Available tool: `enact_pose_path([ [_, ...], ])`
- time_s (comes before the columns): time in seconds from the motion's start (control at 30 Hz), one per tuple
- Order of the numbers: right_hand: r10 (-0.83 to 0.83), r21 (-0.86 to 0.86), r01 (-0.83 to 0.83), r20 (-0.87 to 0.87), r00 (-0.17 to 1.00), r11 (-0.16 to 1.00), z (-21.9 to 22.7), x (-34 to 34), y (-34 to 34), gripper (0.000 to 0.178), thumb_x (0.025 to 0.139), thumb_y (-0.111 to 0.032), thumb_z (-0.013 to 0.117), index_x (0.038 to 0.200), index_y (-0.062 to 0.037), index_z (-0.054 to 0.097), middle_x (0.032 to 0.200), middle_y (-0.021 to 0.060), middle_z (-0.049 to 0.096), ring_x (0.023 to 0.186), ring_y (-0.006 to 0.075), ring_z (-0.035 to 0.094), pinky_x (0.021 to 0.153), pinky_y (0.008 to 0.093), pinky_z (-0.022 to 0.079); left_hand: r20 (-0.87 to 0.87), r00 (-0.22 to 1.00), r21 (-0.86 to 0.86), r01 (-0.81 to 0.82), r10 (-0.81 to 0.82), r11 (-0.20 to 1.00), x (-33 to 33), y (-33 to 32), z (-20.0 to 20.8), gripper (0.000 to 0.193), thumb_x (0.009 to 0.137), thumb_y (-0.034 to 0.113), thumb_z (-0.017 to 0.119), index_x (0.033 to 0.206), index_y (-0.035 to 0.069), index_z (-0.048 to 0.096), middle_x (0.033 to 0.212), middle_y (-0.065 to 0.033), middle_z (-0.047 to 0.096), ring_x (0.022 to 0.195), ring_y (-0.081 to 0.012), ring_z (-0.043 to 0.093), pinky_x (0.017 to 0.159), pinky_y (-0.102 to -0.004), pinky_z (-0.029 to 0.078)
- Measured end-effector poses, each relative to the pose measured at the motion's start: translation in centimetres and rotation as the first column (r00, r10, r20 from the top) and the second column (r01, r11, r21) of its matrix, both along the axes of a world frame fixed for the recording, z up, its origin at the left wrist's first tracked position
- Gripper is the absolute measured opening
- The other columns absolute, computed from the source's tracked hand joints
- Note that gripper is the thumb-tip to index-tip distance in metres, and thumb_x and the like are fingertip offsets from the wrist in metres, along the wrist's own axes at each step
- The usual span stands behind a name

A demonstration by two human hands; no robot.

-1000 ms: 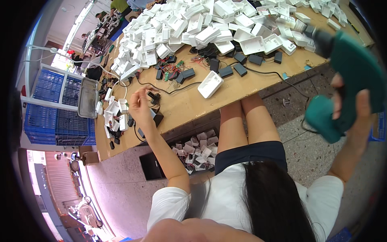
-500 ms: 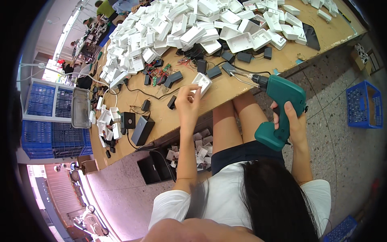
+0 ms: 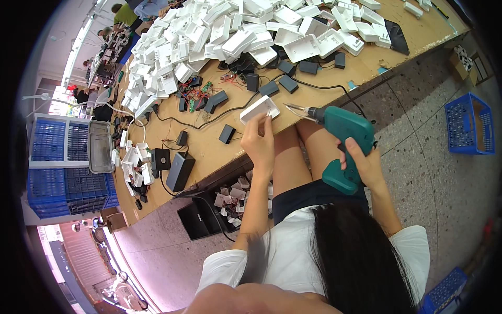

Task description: Assembling electronic components into plastic housings using an electric screwdriver.

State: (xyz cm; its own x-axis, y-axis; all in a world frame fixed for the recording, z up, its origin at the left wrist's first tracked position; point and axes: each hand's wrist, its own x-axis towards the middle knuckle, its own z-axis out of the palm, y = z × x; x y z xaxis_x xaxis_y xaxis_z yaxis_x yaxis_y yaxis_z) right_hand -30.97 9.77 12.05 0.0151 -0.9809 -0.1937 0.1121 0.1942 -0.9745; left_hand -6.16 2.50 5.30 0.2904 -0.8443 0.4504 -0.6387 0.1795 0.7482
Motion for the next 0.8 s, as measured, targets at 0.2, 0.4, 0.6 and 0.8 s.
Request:
enact_pose_path([
  [0.2,0.032,0.037,-0.032,-0.013,0.999,0.999,-1.5,2.5,0.0,0.035,0.103,-0.032,0.059,0.11,0.0027,0.064,0.081,0.0064,0.065,0.062,0.0113,0.059,0.057,0.0259,0.048,0.066,0.995,-0.121,-0.06,0.069,0.991,0.6,0.1,-2.0,0.006,0.089,0.002,0.073,0.095,0.003,0.072,0.096,-0.0084,0.066,0.067,-0.019,0.06,0.059,-0.0301,0.048],
  [0.4,0.045,-0.017,-0.046,-0.061,0.997,0.999,-3.9,5.4,-1.4,0.03,0.102,-0.025,0.061,0.106,0.0037,0.066,0.075,0.0054,0.064,0.061,0.011,0.06,0.058,0.026,0.049,0.221,0.935,-0.155,-0.245,0.276,0.957,1.0,-1.1,-1.7,0.011,0.083,0.009,0.078,0.092,0.009,0.071,0.125,-0.0102,0.057,0.107,-0.0289,0.057,0.086,-0.0422,0.045],
  [0.6,0.014,-0.074,-0.022,-0.107,0.994,0.997,-5.8,7.4,-3.3,0.022,0.1,-0.017,0.065,0.104,0.0043,0.067,0.073,0.0053,0.065,0.061,0.0111,0.061,0.058,0.0264,0.051,0.285,0.909,-0.189,-0.259,0.306,0.947,0.7,-3.7,-3.9,0.012,0.08,0.012,0.076,0.085,0.009,0.066,0.134,-0.0111,0.055,0.129,-0.0332,0.05,0.106,-0.0512,0.035],
  [0.8,-0.008,-0.15,-0.025,-0.209,0.978,0.988,-6.6,9.4,-5.2,0.016,0.093,-0.009,0.072,0.102,0.0022,0.064,0.084,0.0025,0.062,0.06,0.0076,0.06,0.053,0.0237,0.048,0.283,0.903,-0.176,-0.284,0.325,0.943,1.6,-5.1,-5.4,0.012,0.08,0.01,0.075,0.082,0.009,0.063,0.13,-0.0096,0.058,0.129,-0.0314,0.053,0.106,-0.0502,0.035],
])
